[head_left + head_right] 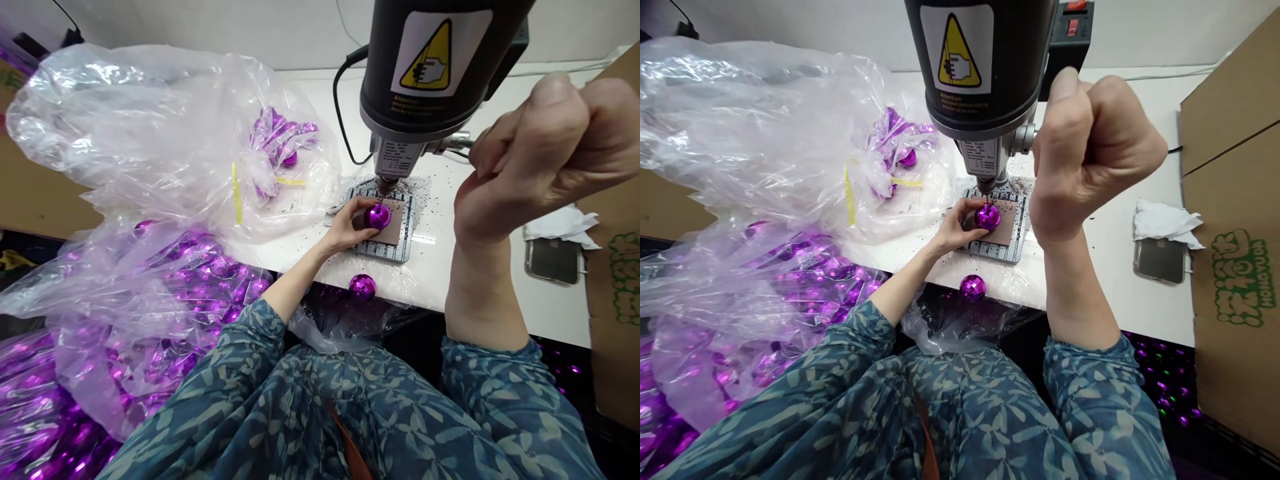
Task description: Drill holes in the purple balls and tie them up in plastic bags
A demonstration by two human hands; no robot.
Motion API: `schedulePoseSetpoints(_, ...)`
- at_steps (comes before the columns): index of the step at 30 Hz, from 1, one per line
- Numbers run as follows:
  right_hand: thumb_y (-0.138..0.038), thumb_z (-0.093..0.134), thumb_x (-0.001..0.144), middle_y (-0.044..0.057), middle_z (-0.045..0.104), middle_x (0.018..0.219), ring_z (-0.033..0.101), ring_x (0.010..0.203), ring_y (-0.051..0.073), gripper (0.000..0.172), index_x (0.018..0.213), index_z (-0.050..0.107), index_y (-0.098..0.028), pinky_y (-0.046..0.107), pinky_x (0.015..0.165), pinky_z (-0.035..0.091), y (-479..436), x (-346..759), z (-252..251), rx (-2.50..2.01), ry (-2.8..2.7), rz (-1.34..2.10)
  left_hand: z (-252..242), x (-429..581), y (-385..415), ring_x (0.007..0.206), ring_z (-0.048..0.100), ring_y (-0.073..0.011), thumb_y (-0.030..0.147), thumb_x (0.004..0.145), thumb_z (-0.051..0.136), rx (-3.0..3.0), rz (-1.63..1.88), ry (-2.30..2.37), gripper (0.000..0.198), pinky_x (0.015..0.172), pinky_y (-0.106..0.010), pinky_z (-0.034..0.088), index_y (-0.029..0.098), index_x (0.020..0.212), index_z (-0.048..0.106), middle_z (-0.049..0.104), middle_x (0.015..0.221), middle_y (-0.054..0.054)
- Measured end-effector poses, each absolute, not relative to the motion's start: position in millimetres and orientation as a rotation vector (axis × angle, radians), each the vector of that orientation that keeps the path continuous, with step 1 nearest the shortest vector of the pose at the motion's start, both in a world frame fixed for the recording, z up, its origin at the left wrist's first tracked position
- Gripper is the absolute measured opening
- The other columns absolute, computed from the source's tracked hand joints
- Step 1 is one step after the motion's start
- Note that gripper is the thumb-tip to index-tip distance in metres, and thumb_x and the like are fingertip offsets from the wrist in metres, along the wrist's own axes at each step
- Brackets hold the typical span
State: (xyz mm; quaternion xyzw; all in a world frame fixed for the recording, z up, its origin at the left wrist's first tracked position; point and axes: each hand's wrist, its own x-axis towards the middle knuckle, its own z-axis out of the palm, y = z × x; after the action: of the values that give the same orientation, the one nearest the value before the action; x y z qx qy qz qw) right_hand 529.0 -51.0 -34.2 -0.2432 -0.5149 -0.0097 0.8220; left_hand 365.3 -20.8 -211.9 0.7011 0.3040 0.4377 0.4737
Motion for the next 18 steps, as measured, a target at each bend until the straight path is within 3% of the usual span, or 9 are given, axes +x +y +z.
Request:
schedulePoseSetpoints(4,-0.042,0.065,0.091,-0.002,0.021,0.051,0.034,0.048,-0.005,0.070,0.059,0.013,-0.008,0.018,0.058,0.020,-51.0,527.5,-27.3,-0.530,-1.075,0.071,-197.2,351.8,-38.8,0.131,0.064,-0.0315,0.022,0.066,0.068,1.670,1.052,0.687,0.033,0.109,-0.045,0.052,0.021,0.098,0.060,0.068,0.137,-0.014)
schedulePoseSetpoints(8,-0.050,0.067,0.088,-0.001,0.022,0.048,0.030,0.047,-0.001,0.074,0.056,0.015,-0.010,0.022,0.059,0.017,-47.9,530.1,-33.3,-0.534,-1.050,0.073,-192.7,341.4,-34.9,0.104,0.072,-0.0220,0.015,0.070,0.055,1.611,1.339,0.885,0.014,0.097,-0.038,0.055,0.022,0.083,0.054,0.077,0.103,-0.006)
schedulePoseSetpoints(10,-0.050,0.068,0.089,-0.001,0.022,0.048,0.032,0.046,-0.001,0.077,0.057,0.009,-0.011,0.022,0.060,0.016,-47.6,530.7,-34.2,-0.529,-1.039,0.067,-190.4,330.7,-13.5,0.088,0.070,-0.0188,0.009,0.074,0.050,1.623,1.494,1.174,0.015,0.090,-0.034,0.055,0.022,0.078,0.054,0.073,0.086,-0.003)
schedulePoseSetpoints(12,-0.051,0.068,0.090,-0.001,0.024,0.047,0.033,0.046,-0.001,0.077,0.059,0.009,-0.013,0.023,0.059,0.017,-48.8,531.1,-33.5,-0.547,-1.052,0.083,-187.4,315.5,20.1,0.085,0.067,-0.0198,0.003,0.075,0.047,1.681,1.521,1.514,0.021,0.092,-0.035,0.053,0.023,0.075,0.055,0.068,0.079,-0.003)
schedulePoseSetpoints(14,-0.057,0.068,0.089,-0.003,0.023,0.047,0.033,0.046,0.000,0.074,0.059,0.016,-0.014,0.024,0.058,0.018,-50.5,531.4,-32.2,-0.585,-1.065,0.121,-185.7,299.1,60.1,0.095,0.066,-0.0241,-0.001,0.075,0.049,1.755,1.413,1.778,0.025,0.102,-0.041,0.049,0.022,0.073,0.058,0.069,0.084,-0.006)
schedulePoseSetpoints(18,-0.061,0.067,0.087,-0.003,0.020,0.047,0.032,0.044,0.002,0.072,0.061,0.017,-0.015,0.025,0.055,0.017,-51.2,532.0,-31.3,-0.609,-1.065,0.122,-191.3,272.4,131.7,0.139,0.051,-0.0382,-0.001,0.073,0.057,1.854,1.005,2.105,0.026,0.120,-0.055,0.035,0.019,0.089,0.067,0.069,0.123,-0.016)
